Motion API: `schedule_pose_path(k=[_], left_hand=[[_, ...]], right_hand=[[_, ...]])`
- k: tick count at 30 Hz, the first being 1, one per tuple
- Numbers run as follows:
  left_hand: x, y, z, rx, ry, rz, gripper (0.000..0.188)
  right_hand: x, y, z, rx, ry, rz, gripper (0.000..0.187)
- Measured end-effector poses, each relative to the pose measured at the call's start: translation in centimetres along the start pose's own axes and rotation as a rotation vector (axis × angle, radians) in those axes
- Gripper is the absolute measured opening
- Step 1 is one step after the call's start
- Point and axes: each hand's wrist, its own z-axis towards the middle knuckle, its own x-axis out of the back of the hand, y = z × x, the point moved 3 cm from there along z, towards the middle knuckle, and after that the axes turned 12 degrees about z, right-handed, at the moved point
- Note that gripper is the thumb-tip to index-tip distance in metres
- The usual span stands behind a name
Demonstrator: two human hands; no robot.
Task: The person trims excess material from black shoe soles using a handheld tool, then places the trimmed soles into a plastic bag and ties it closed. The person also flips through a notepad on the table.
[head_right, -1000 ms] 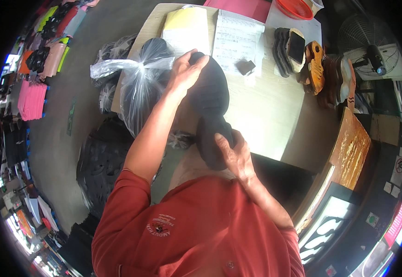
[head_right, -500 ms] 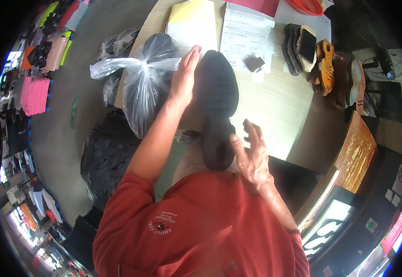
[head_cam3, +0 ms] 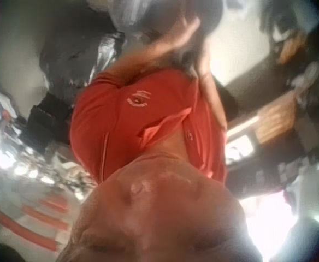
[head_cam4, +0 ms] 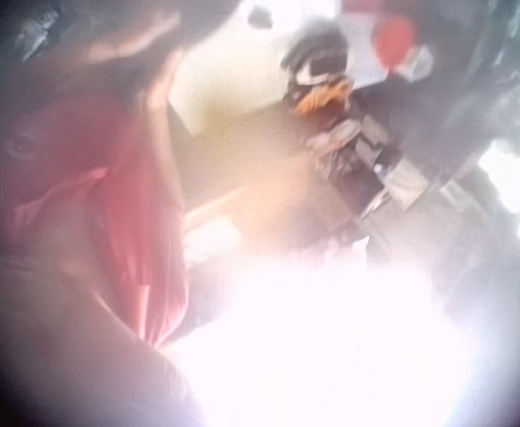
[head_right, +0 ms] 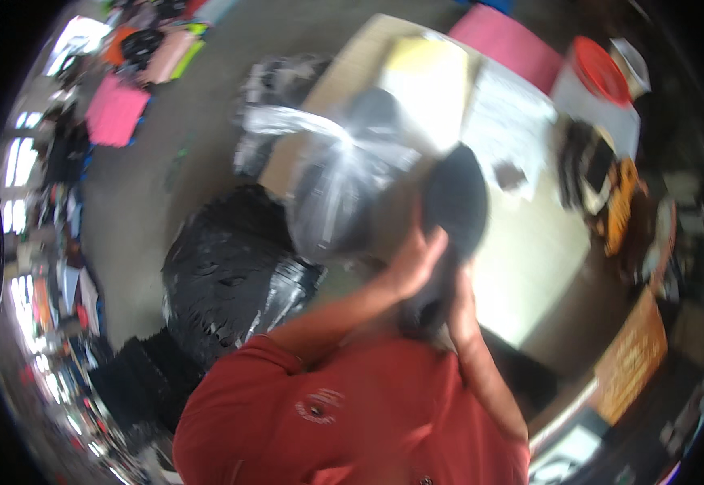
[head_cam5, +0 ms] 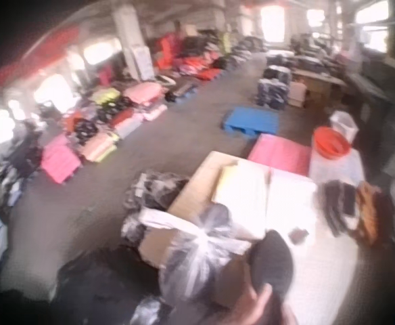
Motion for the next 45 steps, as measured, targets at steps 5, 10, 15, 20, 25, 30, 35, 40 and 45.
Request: schedule_pose_path(k=[5,10,15,20,25,30,35,40,45], left_hand=[[0.4,-0.5,0.7,-0.069,0.087,0.098,0.091],[-0.4,-2.4,3.5,-0.141,0.162,-0.001,0.083],[-1.5,-3.8,5.0,-0.209,0.229,0.007,0.081],[-1.2,-4.6,4.0,-0.269,0.217,-0.013,0.08],[-1.7,-6.4,-0.4,-0.157,0.179,0.062,0.079],[-2.4,-7.0,-0.8,-0.171,0.189,0.164,0.082],[-2.0,-6.3,-0.5,-0.093,0.081,0.241,0.089],[-2.0,-5.9,-0.9,-0.089,0.068,0.229,0.088],[-1.5,-5.8,-0.9,-0.081,0.077,0.183,0.081]], right_hand=[[-0.8,-2.6,1.2,0.19,0.026,-0.069,0.076],[-1.7,-7.5,7.3,0.428,-0.103,0.126,0.084],[-2.0,-6.6,10.7,0.277,-0.112,0.298,0.08],[-2.5,-6.0,8.5,0.306,-0.307,0.214,0.077],[-3.0,-2.6,1.4,0.126,-0.267,0.328,0.076],[-3.9,-2.4,-1.2,0.01,-0.298,0.431,0.077],[-3.0,-1.2,0.5,-0.003,-0.287,0.474,0.076],[-0.5,0.2,2.0,0.018,-0.354,0.45,0.075],[1.7,0.0,3.0,0.099,-0.186,0.282,0.076]])
